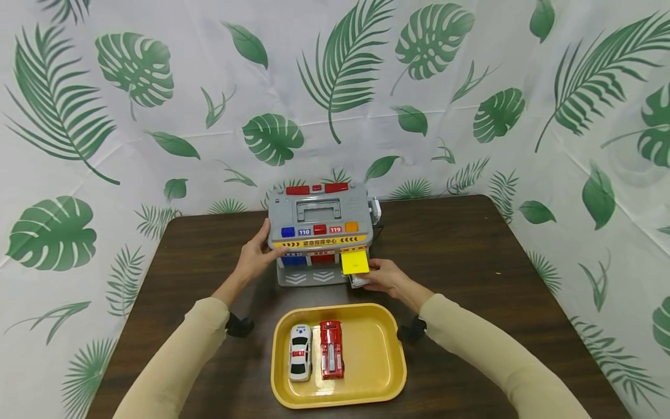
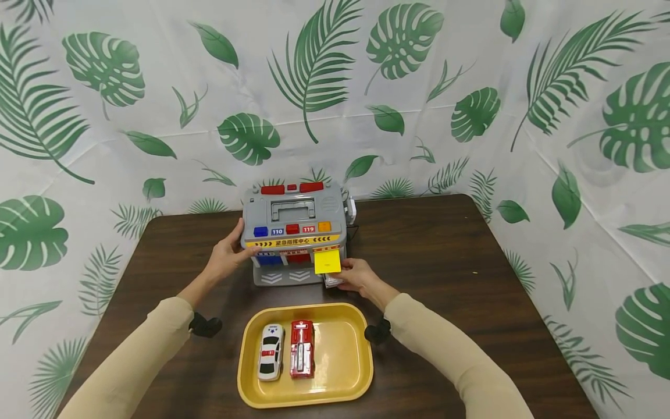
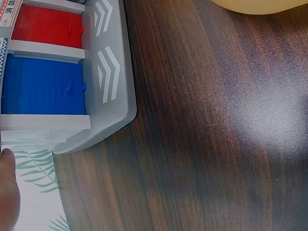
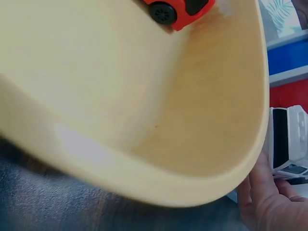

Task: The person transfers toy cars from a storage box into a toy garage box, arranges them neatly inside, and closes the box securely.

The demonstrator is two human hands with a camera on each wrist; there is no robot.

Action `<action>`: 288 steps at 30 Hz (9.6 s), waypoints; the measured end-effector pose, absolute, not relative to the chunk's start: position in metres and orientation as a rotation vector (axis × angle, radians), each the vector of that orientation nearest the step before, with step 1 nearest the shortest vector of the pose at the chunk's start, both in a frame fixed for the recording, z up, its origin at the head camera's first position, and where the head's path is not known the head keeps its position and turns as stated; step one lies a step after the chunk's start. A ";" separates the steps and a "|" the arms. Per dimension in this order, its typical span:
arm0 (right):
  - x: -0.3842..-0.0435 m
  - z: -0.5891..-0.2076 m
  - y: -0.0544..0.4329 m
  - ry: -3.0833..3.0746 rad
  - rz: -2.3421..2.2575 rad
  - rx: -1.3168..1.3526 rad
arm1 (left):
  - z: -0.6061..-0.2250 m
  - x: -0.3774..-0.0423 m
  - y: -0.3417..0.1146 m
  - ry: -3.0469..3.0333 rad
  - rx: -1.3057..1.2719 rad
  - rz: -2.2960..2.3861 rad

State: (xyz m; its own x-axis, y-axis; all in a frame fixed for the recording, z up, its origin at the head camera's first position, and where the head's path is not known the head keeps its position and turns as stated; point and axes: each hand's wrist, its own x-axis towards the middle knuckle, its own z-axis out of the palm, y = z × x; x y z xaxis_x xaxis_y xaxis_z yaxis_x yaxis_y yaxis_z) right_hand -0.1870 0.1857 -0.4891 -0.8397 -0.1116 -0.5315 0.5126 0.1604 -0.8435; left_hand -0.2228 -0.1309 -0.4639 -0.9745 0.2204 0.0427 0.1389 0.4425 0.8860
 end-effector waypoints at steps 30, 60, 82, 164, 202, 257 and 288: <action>-0.195 -0.490 0.182 1.866 -1.795 0.493 | -0.463 -0.221 -0.129 2.627 0.289 1.546; -0.193 -0.491 0.182 1.910 -1.771 0.553 | -0.466 -0.220 -0.129 2.600 0.298 1.591; -0.191 -0.493 0.178 1.861 -1.853 0.668 | -0.465 -0.220 -0.127 2.616 0.286 1.572; -0.214 -0.494 0.175 2.357 -1.554 0.463 | -0.467 -0.221 -0.131 2.609 0.299 1.603; -0.220 -0.493 0.176 2.692 -1.169 0.327 | -0.467 -0.224 -0.133 2.627 0.278 1.562; -0.225 -0.507 0.185 2.854 -0.929 0.215 | -0.469 -0.222 -0.131 2.634 0.287 1.606; -0.227 -0.506 0.189 2.804 -0.958 0.172 | -0.472 -0.224 -0.131 2.610 0.317 1.659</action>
State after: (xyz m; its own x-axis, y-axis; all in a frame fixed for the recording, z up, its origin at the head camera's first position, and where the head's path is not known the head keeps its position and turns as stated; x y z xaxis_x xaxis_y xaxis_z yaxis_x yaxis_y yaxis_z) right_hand -0.2273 0.1887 -0.5059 -0.9782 0.0531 -0.2007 0.1648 0.7866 -0.5950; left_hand -0.2237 -0.1314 -0.4721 -0.9787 0.1882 0.0817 0.1538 0.4098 0.8991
